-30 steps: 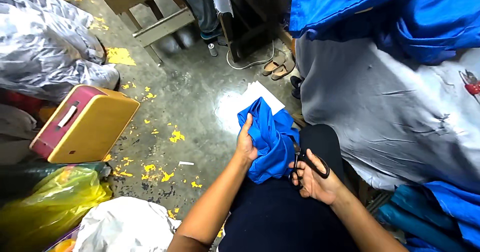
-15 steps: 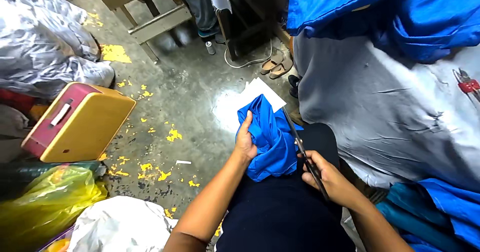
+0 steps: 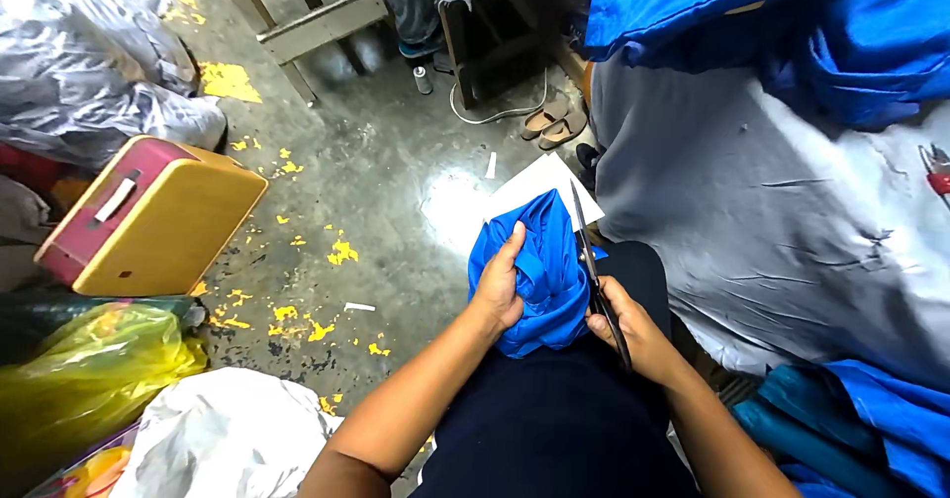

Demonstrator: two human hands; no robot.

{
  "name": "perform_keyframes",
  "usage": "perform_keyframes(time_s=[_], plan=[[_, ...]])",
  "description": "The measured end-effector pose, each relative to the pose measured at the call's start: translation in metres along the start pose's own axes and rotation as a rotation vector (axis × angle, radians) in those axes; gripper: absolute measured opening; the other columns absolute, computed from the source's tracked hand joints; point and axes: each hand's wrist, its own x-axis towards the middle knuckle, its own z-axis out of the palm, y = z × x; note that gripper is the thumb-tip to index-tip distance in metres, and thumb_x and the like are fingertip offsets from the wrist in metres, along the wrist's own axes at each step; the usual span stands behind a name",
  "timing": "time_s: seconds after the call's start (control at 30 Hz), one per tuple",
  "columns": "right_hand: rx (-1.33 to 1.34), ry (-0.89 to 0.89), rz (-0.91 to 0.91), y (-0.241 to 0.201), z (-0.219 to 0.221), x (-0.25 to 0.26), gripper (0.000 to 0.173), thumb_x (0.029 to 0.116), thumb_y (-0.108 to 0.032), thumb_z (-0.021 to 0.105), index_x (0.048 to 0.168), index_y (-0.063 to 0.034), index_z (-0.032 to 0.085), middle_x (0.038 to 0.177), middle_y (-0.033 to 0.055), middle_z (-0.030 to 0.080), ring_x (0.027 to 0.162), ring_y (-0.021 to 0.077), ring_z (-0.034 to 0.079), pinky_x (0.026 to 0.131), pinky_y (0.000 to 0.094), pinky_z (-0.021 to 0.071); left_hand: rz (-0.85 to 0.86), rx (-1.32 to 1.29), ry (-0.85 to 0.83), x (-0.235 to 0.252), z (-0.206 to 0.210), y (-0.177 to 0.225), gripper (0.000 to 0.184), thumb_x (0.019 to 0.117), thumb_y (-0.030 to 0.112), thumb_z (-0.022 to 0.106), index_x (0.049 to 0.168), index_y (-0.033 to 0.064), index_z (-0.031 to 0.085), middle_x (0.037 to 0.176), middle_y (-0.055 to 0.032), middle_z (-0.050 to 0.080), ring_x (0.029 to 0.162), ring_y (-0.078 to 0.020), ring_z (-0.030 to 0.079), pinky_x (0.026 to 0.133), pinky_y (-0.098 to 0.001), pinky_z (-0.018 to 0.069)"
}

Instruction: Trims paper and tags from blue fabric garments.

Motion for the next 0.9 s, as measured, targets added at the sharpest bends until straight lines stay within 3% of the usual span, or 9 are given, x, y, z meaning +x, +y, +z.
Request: perform_keyframes(time_s=[0.43, 0.73, 0.9], plan=[[0.044, 0.012, -0.050, 0.007, 0.000, -0.004, 0.082, 0.0955, -0.068, 0.051, 0.123, 0.0093, 0.051, 0.095, -0.0027, 0.058, 0.082, -0.0086, 0.053, 0.074, 0.0104, 0.0463, 0.021, 0.015, 0.007, -0.003, 0.004, -0.003, 0.036, 0.1120, 0.034, 0.034, 0.123, 0.0105, 0.059, 0.103, -0.0049, 0.071, 0.100, -0.0136, 0.069, 0.089, -0.0331, 0.0575], [0.164, 0.100, -0.105, 0.011, 0.016, -0.004, 0.060, 0.1006, -0.048, 0.057, 0.120, 0.0084, 0.051, 0.095, -0.0063, 0.061, 0.083, -0.0122, 0.056, 0.076, 0.0086, 0.0485, 0.008, -0.001, 0.004, -0.006, 0.004, -0.002, 0.036, 0.1120, 0.033, 0.034, 0.122, 0.0101, 0.059, 0.102, -0.0051, 0.071, 0.098, -0.0135, 0.070, 0.088, -0.0324, 0.0580], [0.186, 0.149, -0.105, 0.013, 0.022, -0.004, 0.044, 0.1016, -0.035, 0.059, 0.116, 0.0060, 0.053, 0.089, -0.0089, 0.059, 0.078, -0.0125, 0.053, 0.072, 0.0074, 0.0466, -0.003, 0.005, 0.009, -0.007, 0.004, -0.001, 0.036, 0.1125, 0.032, 0.031, 0.120, 0.0104, 0.060, 0.100, -0.0043, 0.071, 0.098, -0.0125, 0.069, 0.088, -0.0313, 0.0579]])
